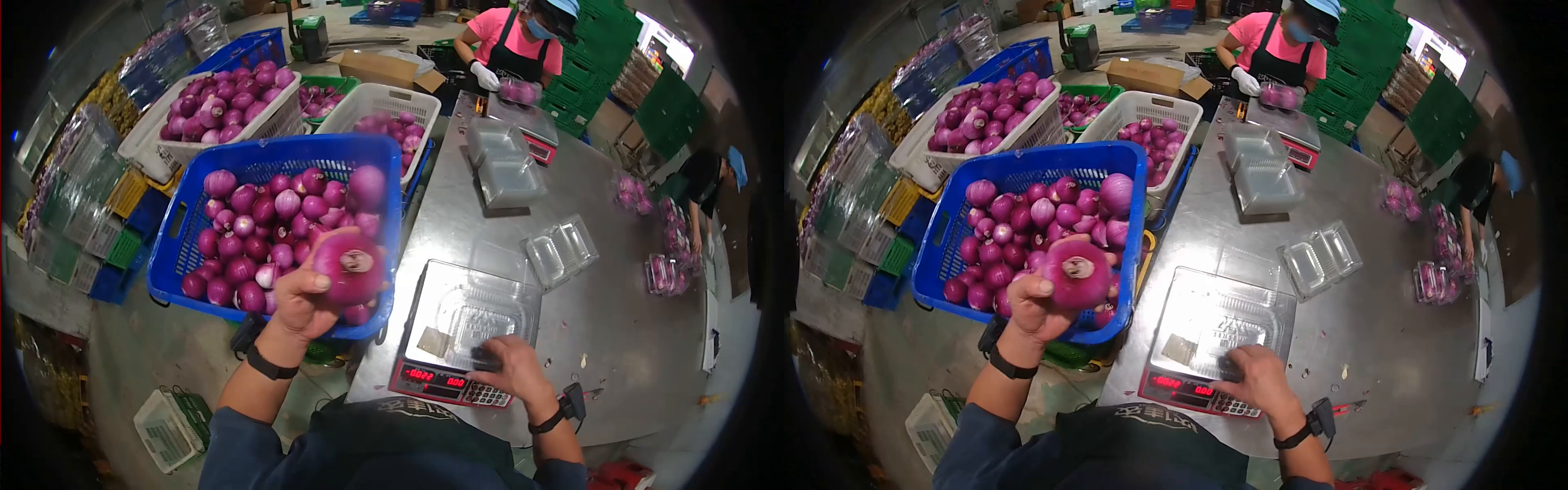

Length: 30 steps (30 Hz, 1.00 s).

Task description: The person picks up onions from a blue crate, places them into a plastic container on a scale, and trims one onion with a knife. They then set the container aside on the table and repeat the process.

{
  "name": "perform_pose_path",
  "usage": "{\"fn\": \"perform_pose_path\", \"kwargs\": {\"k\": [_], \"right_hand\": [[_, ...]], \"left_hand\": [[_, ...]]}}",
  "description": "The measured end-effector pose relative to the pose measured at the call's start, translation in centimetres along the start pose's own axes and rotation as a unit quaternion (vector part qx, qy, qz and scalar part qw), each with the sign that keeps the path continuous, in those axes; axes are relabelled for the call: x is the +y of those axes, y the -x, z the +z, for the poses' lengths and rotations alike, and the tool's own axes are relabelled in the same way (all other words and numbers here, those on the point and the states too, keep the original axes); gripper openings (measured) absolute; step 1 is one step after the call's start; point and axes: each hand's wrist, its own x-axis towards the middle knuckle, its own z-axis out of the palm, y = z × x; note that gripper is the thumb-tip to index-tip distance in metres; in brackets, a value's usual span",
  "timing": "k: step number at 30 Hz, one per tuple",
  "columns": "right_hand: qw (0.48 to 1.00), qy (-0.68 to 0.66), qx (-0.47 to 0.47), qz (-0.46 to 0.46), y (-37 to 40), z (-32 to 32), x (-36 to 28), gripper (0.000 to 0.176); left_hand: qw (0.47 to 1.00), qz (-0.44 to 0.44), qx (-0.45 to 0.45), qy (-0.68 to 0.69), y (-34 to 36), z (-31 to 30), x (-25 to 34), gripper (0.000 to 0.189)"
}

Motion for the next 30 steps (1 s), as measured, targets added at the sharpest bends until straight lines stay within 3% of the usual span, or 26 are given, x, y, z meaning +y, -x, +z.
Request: {"fn": "perform_pose_path", "kwargs": {"k": [1, 3, 4, 6, 7, 8, 10, 12, 14, 15, 16, 18, 20, 22, 24, 26, 28, 30], "right_hand": [[1.000, 0.004, -0.005, -0.005, -0.4, 0.1, -1.7, 0.046], [0.989, -0.082, 0.125, -0.011, -1.6, 0.8, -5.0, 0.086], [0.990, -0.083, 0.112, -0.018, -2.4, 1.3, -6.9, 0.086], [0.961, -0.201, 0.186, -0.032, -4.4, 2.0, -10.1, 0.113], [0.965, -0.189, 0.177, -0.045, -4.8, 2.9, -10.7, 0.125], [0.913, -0.334, 0.236, 0.002, -5.2, 4.5, -12.5, 0.126], [0.836, -0.462, 0.291, 0.050, -6.1, 5.1, -14.0, 0.124], [0.832, -0.467, 0.293, 0.056, -6.2, 5.1, -14.2, 0.117], [0.791, -0.550, 0.256, 0.072, -5.5, 6.2, -11.8, 0.108], [0.749, -0.595, 0.273, 0.102, -6.2, 5.6, -13.8, 0.102], [0.719, -0.650, 0.222, 0.111, -6.6, 5.3, -13.9, 0.093], [0.640, -0.736, 0.194, 0.104, -7.1, 5.0, -14.2, 0.093], [0.644, -0.733, 0.193, 0.100, -6.9, 5.1, -13.7, 0.092], [0.648, -0.730, 0.193, 0.097, -6.3, 5.4, -12.9, 0.090], [0.646, -0.714, 0.248, 0.105, -5.4, 5.8, -11.8, 0.088], [0.647, -0.712, 0.252, 0.106, -4.9, 5.6, -11.5, 0.085], [0.609, -0.726, 0.297, 0.116, -4.4, 6.0, -11.1, 0.084], [0.581, -0.740, 0.314, 0.124, -3.7, 6.5, -10.8, 0.083]], "left_hand": [[1.000, -0.004, -0.008, 0.000, 0.2, -0.2, -0.5, 0.080], [0.998, -0.045, -0.026, 0.047, 0.7, -0.2, -2.2, 0.076], [0.994, -0.066, -0.050, 0.071, 0.8, -0.6, -3.5, 0.074], [0.993, -0.087, -0.058, 0.062, 1.7, 1.3, -5.6, 0.071], [0.992, -0.097, -0.061, 0.052, 2.3, 2.1, -6.8, 0.073], [0.991, -0.109, -0.066, 0.043, 2.8, 2.6, -7.9, 0.076], [0.984, -0.081, -0.113, -0.114, 3.2, 3.1, -7.3, 0.081], [0.932, -0.096, -0.134, -0.324, 3.1, 2.9, -5.1, 0.087], [0.907, -0.096, -0.158, -0.379, 3.3, 2.9, -2.4, 0.083], [0.877, -0.096, -0.183, -0.434, 3.4, 2.9, -0.9, 0.080], [0.878, -0.098, -0.186, -0.430, 3.2, 2.7, 1.1, 0.080], [0.770, -0.138, -0.241, -0.575, 2.3, 1.7, 5.5, 0.062], [0.766, -0.056, -0.174, -0.616, 0.8, -0.7, 8.5, 0.047], [0.746, -0.105, -0.043, -0.656, -2.4, -4.3, 10.9, 0.043], [0.622, -0.048, 0.044, -0.780, -6.4, -10.7, 11.3, 0.054], [0.582, -0.154, 0.104, -0.792, -8.5, -15.2, 10.7, 0.075], [0.543, -0.203, 0.131, -0.804, -9.7, -20.7, 8.1, 0.096], [0.506, -0.223, 0.143, -0.821, -9.7, -21.1, 5.8, 0.098]]}}
